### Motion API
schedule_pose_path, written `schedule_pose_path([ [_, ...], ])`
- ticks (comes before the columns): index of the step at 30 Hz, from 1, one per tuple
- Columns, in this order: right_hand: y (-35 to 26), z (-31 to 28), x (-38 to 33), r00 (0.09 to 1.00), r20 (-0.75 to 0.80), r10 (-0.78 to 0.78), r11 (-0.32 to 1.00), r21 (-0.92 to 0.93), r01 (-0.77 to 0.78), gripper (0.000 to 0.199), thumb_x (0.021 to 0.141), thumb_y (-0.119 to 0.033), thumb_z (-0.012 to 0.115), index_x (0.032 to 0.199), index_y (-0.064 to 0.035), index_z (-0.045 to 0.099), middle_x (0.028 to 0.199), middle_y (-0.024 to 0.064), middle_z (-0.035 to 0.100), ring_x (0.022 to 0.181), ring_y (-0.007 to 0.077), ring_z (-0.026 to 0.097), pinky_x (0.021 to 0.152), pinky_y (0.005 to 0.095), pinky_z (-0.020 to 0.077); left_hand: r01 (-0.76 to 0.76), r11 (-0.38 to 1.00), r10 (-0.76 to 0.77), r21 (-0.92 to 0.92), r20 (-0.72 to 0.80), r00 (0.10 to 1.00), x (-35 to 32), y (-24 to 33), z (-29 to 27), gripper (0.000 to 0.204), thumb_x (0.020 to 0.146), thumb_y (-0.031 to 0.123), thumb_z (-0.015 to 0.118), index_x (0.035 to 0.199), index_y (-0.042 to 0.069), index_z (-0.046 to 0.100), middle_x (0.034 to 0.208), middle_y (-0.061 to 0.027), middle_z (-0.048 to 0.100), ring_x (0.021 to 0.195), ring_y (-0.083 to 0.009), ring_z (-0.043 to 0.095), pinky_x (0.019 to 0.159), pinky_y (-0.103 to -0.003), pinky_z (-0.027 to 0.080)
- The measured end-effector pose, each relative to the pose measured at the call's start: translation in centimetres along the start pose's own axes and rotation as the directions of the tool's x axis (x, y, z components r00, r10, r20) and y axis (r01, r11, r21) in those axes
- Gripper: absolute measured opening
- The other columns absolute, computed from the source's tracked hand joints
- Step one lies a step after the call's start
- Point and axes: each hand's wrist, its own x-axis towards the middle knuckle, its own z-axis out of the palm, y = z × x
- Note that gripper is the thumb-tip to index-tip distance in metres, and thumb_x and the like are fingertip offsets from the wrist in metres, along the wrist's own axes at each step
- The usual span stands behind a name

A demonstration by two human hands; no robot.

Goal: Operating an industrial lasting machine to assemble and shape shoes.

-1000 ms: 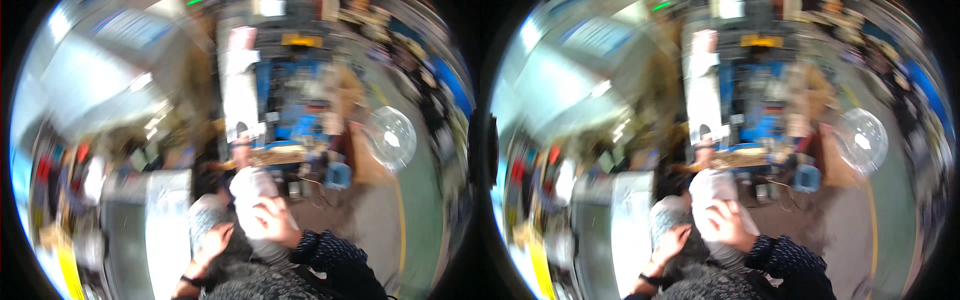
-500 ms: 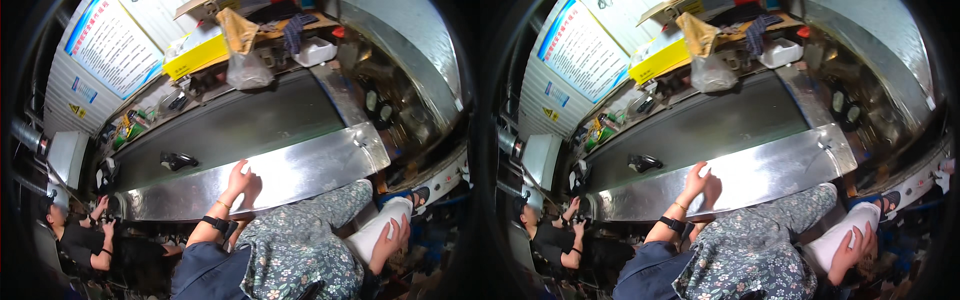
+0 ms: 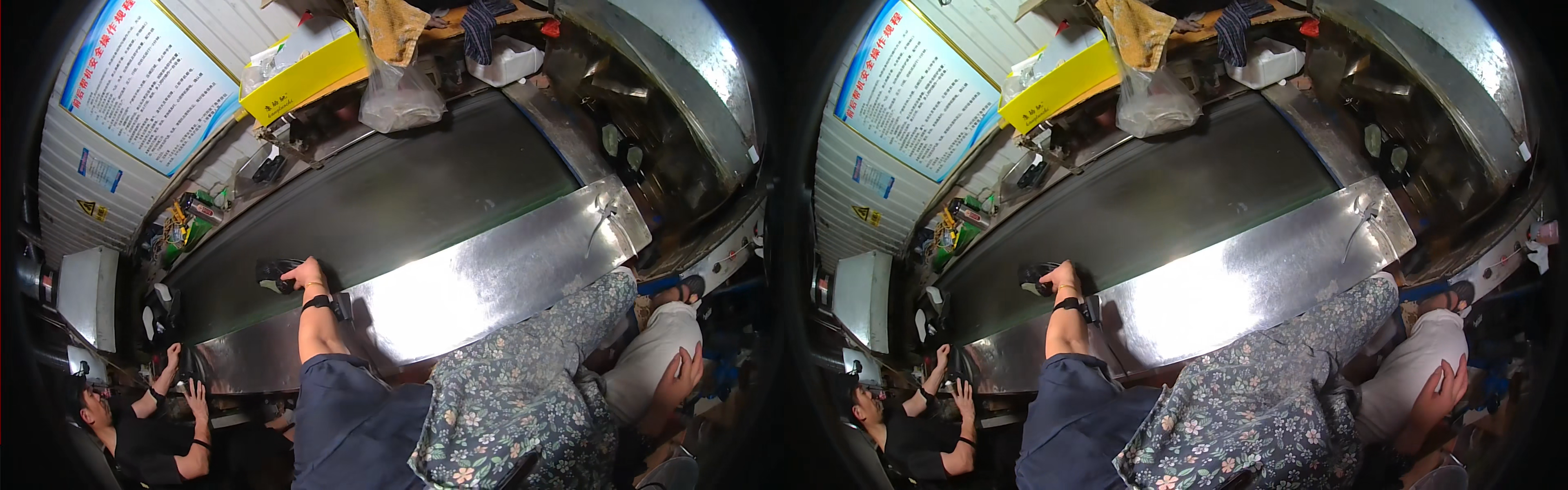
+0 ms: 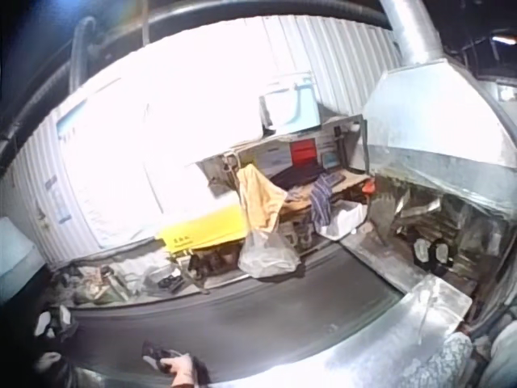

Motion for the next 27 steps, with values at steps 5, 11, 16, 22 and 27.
schedule_pose_path([
  [5, 1.1, -0.9, -0.6, 0.989, -0.064, 0.135, 0.986, 0.102, -0.128, 0.014, 0.094, -0.001, 0.058, 0.106, 0.0027, 0.065, 0.139, 0.0189, 0.055, 0.125, 0.0337, 0.052, 0.105, 0.0403, 0.0409, -0.462, 0.754, 0.172, 0.467, 0.540, 0.824, 0.4, -0.1, -2.8, 0.113, 0.076, 0.006, 0.072, 0.157, 0.009, -0.008, 0.141, -0.0228, 0.046, 0.117, -0.0312, 0.057, 0.100, -0.038, 0.046],
  [11, -8.8, -0.1, 5.5, 0.979, 0.202, 0.007, 0.834, 0.540, -0.117, 0.015, 0.090, 0.001, 0.060, 0.102, 0.0050, 0.067, 0.113, 0.0162, 0.069, 0.105, 0.0274, 0.066, 0.096, 0.0345, 0.0485, 0.150, 0.781, -0.621, 0.606, 0.778, 0.092, -13.0, 1.7, -8.9, 0.047, 0.085, -0.007, 0.058, 0.130, 0.005, 0.052, 0.115, -0.0113, 0.065, 0.097, -0.0289, 0.068, 0.082, -0.043, 0.061],
  [16, -18.9, 1.6, 13.0, 0.789, 0.481, -0.381, 0.514, 0.820, -0.252, 0.071, 0.094, -0.023, 0.068, 0.153, -0.0097, 0.031, 0.142, 0.0210, 0.052, 0.123, 0.0259, 0.057, 0.099, 0.0388, 0.0487, -0.054, 0.795, -0.562, 0.605, 0.699, -0.443, -31.6, -0.4, -19.0, 0.077, 0.072, 0.001, 0.068, 0.143, 0.002, 0.039, 0.128, -0.0141, 0.058, 0.118, -0.0272, 0.058, 0.102, -0.038, 0.048],
  [22, -16.6, -1.3, 14.5, 0.975, 0.051, 0.215, 0.479, 0.865, -0.150, 0.041, 0.098, -0.027, 0.063, 0.128, -0.0007, 0.056, 0.098, 0.0177, 0.071, 0.092, 0.0228, 0.070, 0.082, 0.0353, 0.0530, -0.428, 0.859, -0.477, 0.281, 0.136, -0.868, -46.4, -2.9, -25.6, 0.108, 0.075, 0.005, 0.082, 0.157, 0.000, 0.011, 0.156, -0.0159, 0.031, 0.143, -0.0248, 0.033, 0.117, -0.037, 0.026],
  [27, -12.7, 2.8, 8.3, 0.997, -0.022, 0.067, 0.708, 0.705, -0.032, 0.035, 0.089, -0.022, 0.072, 0.116, -0.0021, 0.063, 0.100, 0.0212, 0.069, 0.092, 0.0404, 0.067, 0.077, 0.0420, 0.0548, -0.477, 0.879, -0.472, 0.019, 0.182, -0.863, -54.3, -9.5, -29.9, 0.107, 0.075, 0.014, 0.084, 0.155, -0.001, 0.015, 0.153, -0.0208, 0.037, 0.141, -0.0255, 0.036, 0.115, -0.037, 0.031],
])
